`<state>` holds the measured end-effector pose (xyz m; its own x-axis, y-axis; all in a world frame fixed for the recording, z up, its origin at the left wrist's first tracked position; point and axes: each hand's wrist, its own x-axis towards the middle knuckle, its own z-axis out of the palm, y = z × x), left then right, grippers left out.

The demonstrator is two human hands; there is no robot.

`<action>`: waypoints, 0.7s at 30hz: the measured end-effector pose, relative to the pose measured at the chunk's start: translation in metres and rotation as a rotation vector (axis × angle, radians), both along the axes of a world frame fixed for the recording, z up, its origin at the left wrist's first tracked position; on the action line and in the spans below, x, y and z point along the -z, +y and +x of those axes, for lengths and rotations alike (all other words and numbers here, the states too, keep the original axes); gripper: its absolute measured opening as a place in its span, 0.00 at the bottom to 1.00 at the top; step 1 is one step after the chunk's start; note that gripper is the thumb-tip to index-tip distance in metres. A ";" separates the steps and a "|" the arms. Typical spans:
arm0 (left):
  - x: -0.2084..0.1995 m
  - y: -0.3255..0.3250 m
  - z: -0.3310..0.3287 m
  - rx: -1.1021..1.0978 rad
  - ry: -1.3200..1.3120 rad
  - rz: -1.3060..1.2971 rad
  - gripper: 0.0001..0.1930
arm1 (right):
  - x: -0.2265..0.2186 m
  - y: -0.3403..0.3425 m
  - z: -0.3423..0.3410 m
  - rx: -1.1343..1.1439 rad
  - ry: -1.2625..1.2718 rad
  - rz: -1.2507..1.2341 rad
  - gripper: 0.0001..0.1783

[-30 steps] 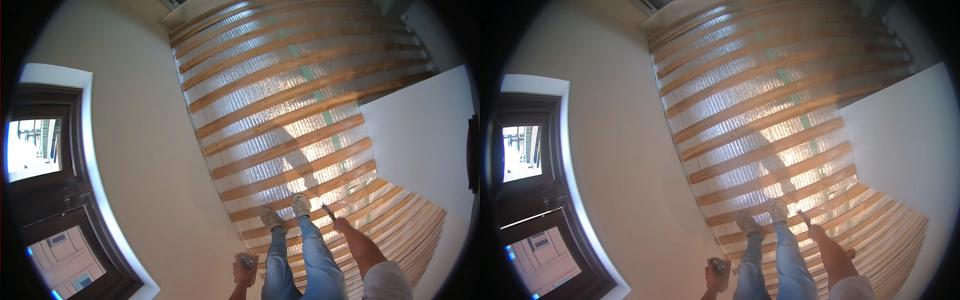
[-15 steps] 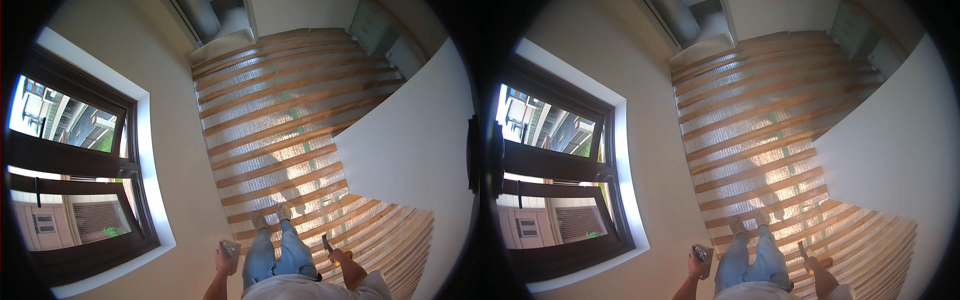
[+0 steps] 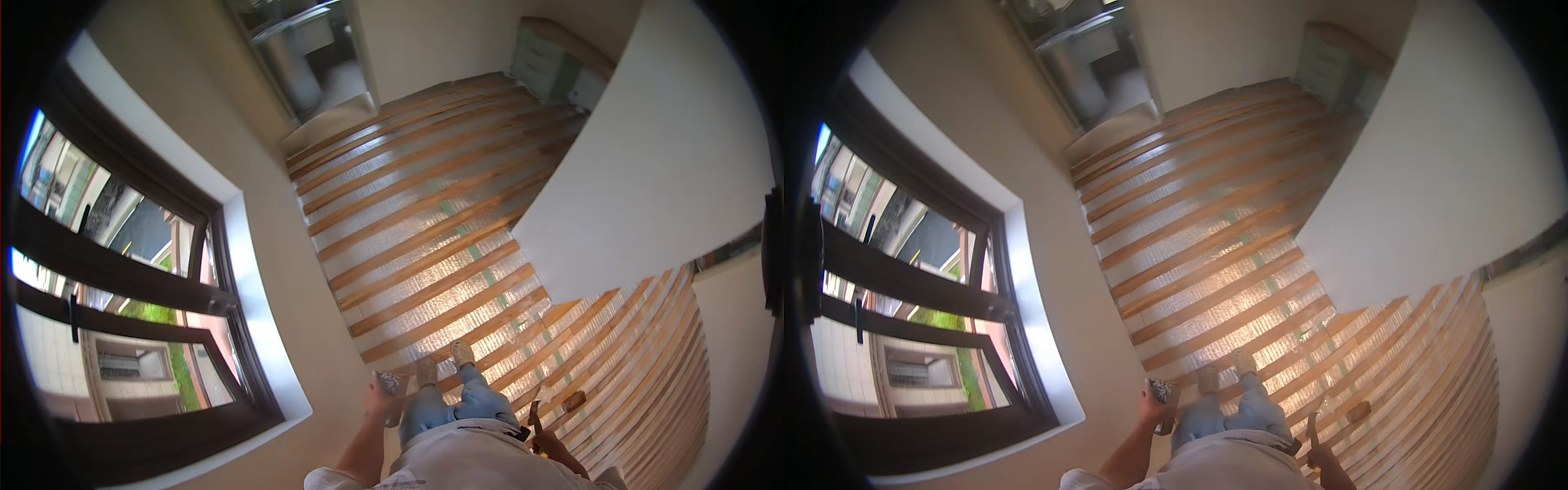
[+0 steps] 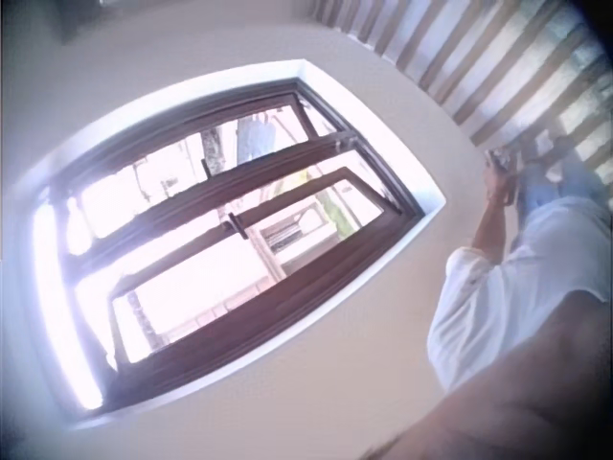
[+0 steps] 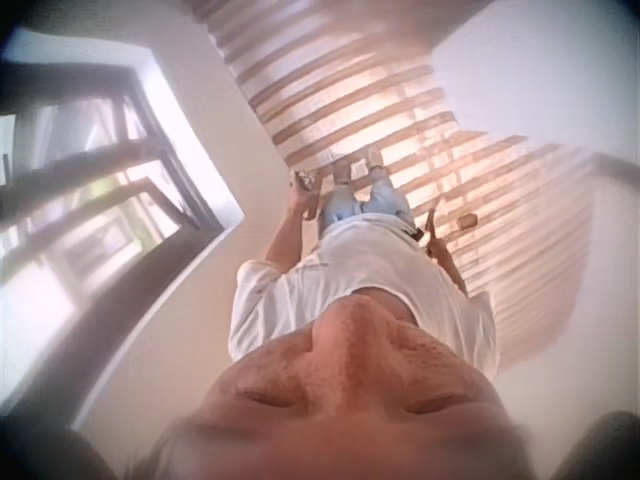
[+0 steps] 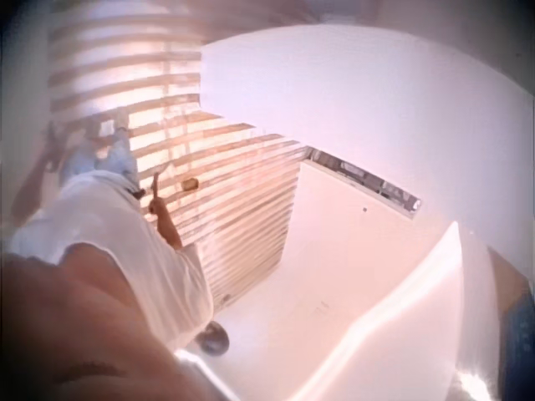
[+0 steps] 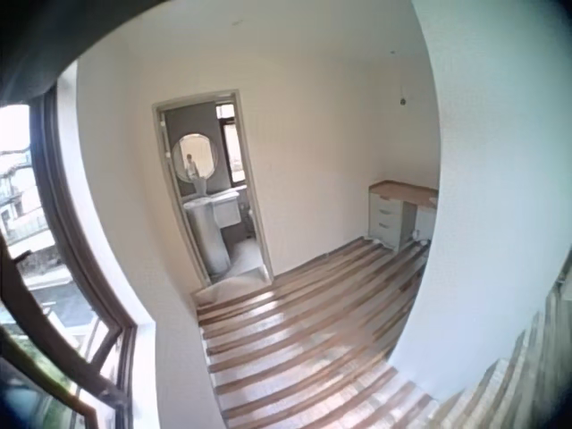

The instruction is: Nail wooden slats or joists onto a reflective insulation layer on the floor.

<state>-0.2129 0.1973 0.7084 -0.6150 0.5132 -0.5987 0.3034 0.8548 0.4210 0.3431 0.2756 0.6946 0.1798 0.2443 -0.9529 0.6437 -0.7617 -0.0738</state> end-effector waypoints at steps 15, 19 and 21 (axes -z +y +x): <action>0.051 0.121 0.022 0.931 0.088 0.078 0.54 | -0.078 -0.197 -0.071 0.823 -0.248 0.158 0.12; 0.045 0.163 0.074 1.095 0.067 0.130 0.53 | -0.066 -0.227 -0.081 0.598 -0.288 0.187 0.13; 0.043 0.184 0.105 1.156 0.058 0.157 0.53 | -0.061 -0.233 -0.076 0.549 -0.351 0.224 0.13</action>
<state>-0.1079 0.3812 0.6656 0.2424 0.8511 -0.4657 0.8892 -0.0029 0.4574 0.2673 0.0427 0.7553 0.6224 0.2138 -0.7529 0.1833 -0.9750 -0.1254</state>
